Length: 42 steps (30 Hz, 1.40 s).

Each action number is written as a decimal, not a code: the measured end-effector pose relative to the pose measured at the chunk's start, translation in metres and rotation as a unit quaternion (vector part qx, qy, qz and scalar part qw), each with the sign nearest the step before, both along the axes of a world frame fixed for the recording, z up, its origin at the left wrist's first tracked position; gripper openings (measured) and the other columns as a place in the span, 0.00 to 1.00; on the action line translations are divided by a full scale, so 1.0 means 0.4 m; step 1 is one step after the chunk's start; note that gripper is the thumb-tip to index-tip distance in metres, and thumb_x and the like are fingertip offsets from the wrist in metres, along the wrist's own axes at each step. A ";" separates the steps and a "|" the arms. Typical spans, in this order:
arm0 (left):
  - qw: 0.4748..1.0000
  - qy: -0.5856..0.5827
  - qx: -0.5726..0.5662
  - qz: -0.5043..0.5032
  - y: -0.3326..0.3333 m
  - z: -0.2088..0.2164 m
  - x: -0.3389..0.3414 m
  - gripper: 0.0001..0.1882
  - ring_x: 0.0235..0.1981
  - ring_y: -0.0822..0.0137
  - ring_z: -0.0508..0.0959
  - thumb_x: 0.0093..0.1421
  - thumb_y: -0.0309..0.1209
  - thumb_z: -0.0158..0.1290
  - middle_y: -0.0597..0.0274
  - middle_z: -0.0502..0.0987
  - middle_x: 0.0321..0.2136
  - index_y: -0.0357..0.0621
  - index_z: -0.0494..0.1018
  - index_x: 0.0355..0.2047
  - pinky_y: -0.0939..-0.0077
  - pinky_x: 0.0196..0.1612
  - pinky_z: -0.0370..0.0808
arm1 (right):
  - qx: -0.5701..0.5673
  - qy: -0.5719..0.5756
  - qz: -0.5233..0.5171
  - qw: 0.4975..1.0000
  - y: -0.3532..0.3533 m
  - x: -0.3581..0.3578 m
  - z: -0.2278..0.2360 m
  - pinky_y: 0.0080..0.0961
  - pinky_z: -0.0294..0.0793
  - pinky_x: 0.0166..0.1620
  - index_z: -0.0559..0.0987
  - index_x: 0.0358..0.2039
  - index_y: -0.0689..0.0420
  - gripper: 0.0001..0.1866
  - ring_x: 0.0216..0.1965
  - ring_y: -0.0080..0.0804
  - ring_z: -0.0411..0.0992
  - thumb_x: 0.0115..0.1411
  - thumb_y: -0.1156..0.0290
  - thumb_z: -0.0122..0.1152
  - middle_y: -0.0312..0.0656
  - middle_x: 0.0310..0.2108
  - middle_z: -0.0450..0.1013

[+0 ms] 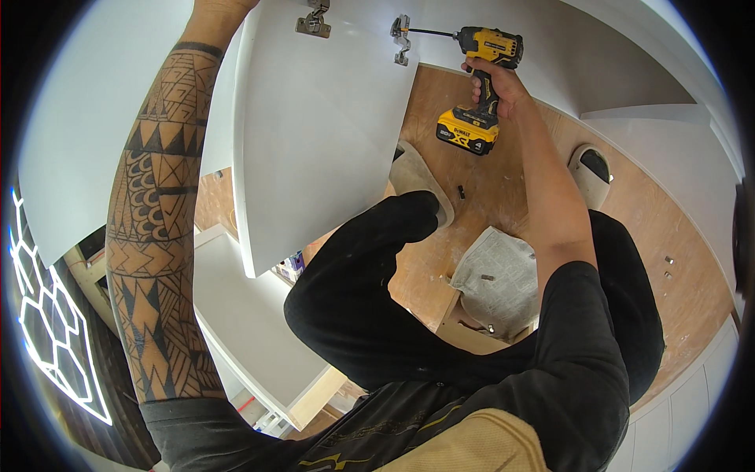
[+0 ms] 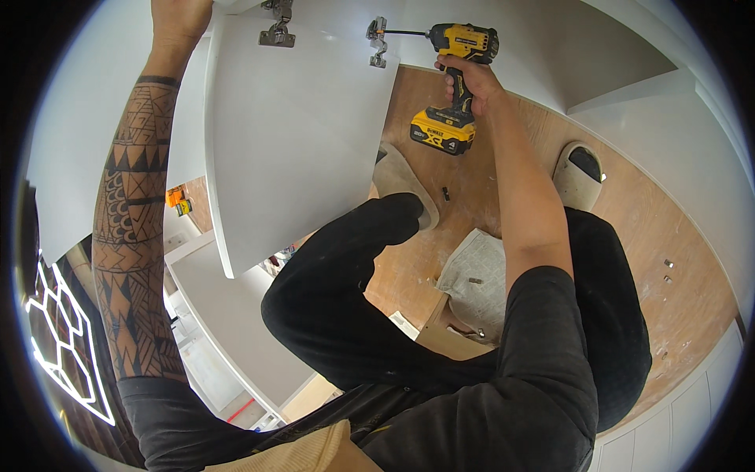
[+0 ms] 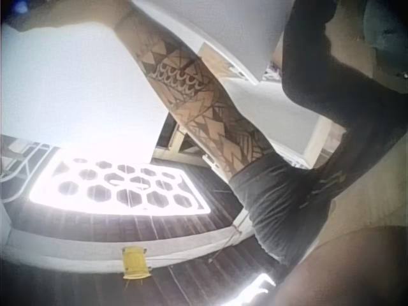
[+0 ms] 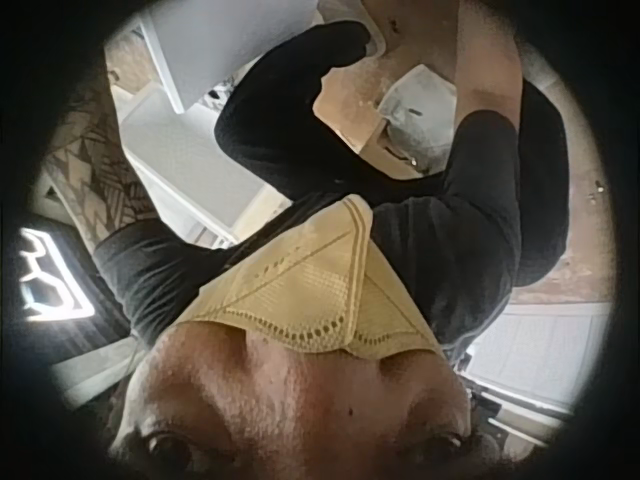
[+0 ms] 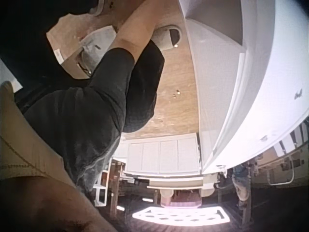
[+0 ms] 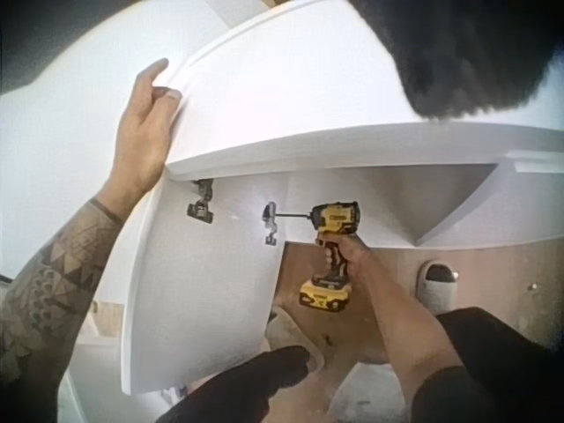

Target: Using a power drill to install hinges and attach doors to a set of white kitchen cabinets.

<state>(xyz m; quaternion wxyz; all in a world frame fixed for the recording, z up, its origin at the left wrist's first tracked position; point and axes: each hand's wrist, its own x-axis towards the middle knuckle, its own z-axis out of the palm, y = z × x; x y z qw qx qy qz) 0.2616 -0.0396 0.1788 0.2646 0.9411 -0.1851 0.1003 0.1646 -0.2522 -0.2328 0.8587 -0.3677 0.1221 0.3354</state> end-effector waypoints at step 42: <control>0.987 -0.127 0.074 0.064 -0.084 -0.099 -0.160 0.31 0.47 0.60 0.76 0.71 0.41 0.44 0.47 0.75 0.49 0.43 0.59 0.72 0.63 0.57 0.72 | 0.028 0.001 -0.002 1.000 -0.029 -0.008 -0.055 0.22 0.74 0.25 0.82 0.50 0.53 0.14 0.19 0.20 0.69 0.65 0.66 0.68 0.30 0.20 0.71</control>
